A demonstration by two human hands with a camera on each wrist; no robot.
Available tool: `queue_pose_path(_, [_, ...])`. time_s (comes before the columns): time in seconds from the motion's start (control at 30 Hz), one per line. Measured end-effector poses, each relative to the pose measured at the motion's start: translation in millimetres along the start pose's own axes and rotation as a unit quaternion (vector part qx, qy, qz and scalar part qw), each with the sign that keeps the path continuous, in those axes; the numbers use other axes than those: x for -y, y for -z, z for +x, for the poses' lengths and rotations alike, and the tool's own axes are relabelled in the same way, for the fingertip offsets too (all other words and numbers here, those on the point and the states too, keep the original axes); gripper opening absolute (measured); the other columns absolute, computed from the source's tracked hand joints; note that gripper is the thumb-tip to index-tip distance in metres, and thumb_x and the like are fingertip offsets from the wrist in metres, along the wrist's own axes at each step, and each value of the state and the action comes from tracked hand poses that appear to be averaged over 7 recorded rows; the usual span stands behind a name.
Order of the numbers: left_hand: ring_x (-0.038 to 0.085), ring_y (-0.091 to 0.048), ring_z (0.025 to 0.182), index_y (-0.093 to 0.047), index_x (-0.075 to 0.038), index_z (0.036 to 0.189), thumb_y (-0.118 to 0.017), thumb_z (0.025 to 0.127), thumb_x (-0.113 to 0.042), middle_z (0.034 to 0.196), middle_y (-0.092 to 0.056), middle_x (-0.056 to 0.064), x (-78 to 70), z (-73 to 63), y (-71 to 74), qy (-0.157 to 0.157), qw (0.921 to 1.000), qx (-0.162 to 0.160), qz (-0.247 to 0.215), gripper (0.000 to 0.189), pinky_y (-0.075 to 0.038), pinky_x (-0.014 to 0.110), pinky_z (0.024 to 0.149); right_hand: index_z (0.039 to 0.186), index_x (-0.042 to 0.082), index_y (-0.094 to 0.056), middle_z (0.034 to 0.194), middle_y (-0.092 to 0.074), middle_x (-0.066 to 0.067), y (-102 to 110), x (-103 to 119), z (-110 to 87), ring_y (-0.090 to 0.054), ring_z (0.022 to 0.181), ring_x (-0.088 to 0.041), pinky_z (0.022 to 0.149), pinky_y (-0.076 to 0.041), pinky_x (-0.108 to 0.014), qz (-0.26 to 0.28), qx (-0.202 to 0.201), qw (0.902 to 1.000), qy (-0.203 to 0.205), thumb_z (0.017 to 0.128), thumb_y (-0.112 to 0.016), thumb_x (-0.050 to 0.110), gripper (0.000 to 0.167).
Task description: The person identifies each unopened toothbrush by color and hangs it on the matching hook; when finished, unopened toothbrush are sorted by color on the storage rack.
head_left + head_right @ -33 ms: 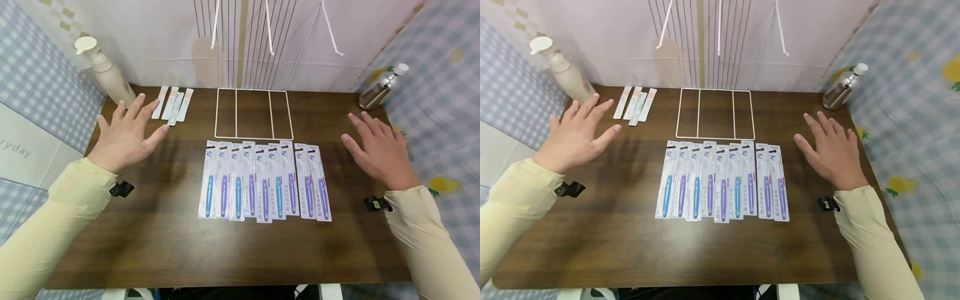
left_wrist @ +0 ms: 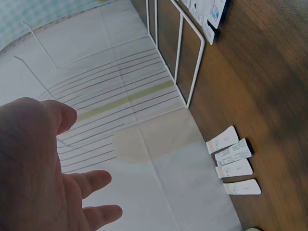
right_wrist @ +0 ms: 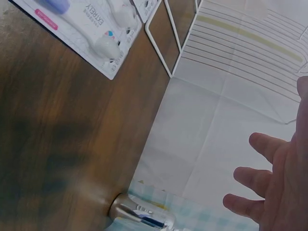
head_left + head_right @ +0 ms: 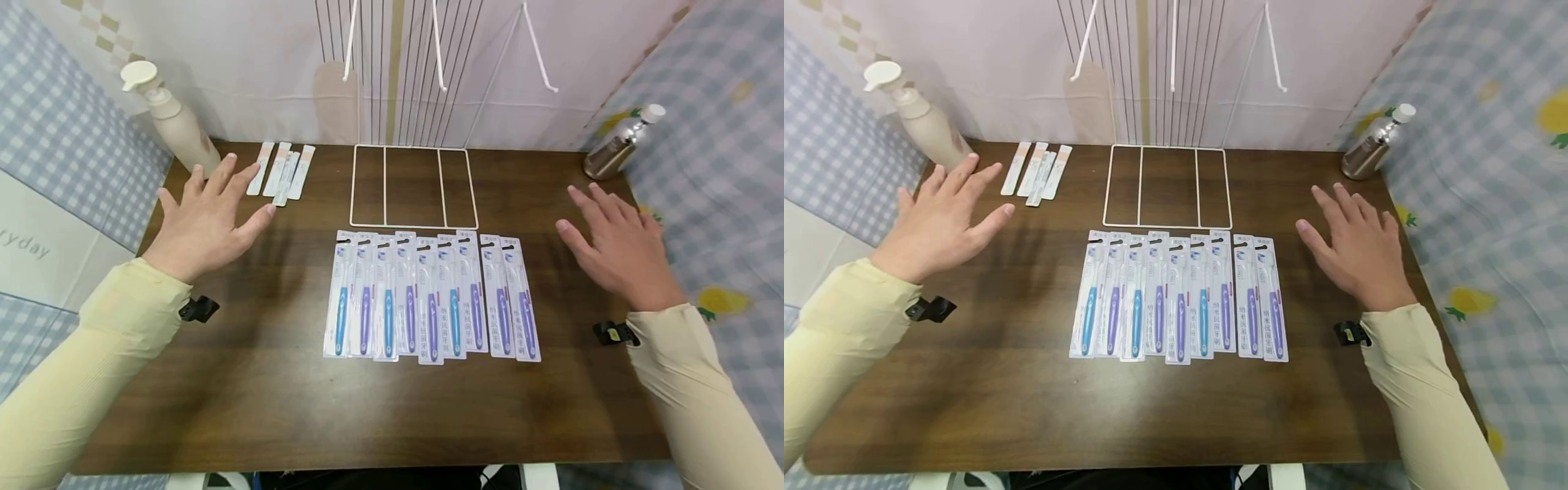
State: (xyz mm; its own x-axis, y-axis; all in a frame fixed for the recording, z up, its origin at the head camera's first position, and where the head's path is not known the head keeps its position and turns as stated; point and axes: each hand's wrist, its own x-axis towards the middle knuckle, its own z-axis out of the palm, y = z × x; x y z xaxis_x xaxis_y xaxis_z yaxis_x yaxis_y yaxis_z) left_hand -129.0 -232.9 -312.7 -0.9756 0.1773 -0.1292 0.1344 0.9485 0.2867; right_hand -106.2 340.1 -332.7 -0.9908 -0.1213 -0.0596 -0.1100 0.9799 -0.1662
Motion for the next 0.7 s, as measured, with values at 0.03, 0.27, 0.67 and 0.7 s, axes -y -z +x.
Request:
queue_pose_path(0.03, [0.058, 0.005, 0.155, -0.011, -0.023, 0.172, -0.031, 0.106, -0.07, 0.178, 0.002, 0.011, -0.5, 0.6, -0.5, -0.001, 1.0, 0.0, 0.001, 0.084, 0.009, 0.09, 0.104, 0.172, 0.022, -0.016, 0.176, -0.012, -0.018, -0.4, -1.3, -1.0, -0.014, 0.156, -0.053, 0.115, -0.005, -0.08, 0.001, -0.001, 1.0, 0.0, 0.111, -0.029, 0.061, 0.074])
queue_pose_path(0.27, [0.058, 0.002, 0.156, -0.012, -0.025, 0.172, -0.032, 0.105, -0.071, 0.178, 0.002, 0.011, -3.3, 3.8, -2.7, -0.004, 1.0, -0.004, 0.003, 0.084, 0.008, 0.09, 0.104, 0.172, 0.022, -0.018, 0.175, -0.014, -0.018, -0.6, -10.5, -5.2, -0.015, 0.156, -0.052, 0.113, -0.01, -0.08, 0.01, -0.023, 0.9996, 0.009, 0.112, -0.031, 0.057, 0.071])
queue_pose_path(0.67, [0.057, -0.002, 0.156, -0.02, -0.021, 0.171, -0.036, 0.105, -0.067, 0.178, -0.004, 0.012, -5.1, 9.2, -5.0, -0.011, 0.9999, -0.006, 0.001, 0.082, 0.003, 0.09, 0.105, 0.172, 0.023, -0.019, 0.176, -0.013, -0.017, 6.1, -11.6, -4.3, -0.013, 0.157, -0.052, 0.114, -0.01, -0.079, 0.019, -0.025, 0.9995, 0.008, 0.112, -0.031, 0.057, 0.07])
queue_pose_path(0.7, [0.057, -0.003, 0.156, -0.021, -0.021, 0.171, -0.036, 0.105, -0.067, 0.178, -0.004, 0.012, -5.2, 10.2, -6.0, -0.014, 0.9999, -0.006, 0.001, 0.082, 0.004, 0.09, 0.105, 0.172, 0.023, -0.019, 0.176, -0.013, -0.016, 6.1, -11.6, -4.2, -0.014, 0.157, -0.052, 0.113, -0.01, -0.08, 0.02, -0.025, 0.9995, 0.008, 0.112, -0.031, 0.056, 0.07])
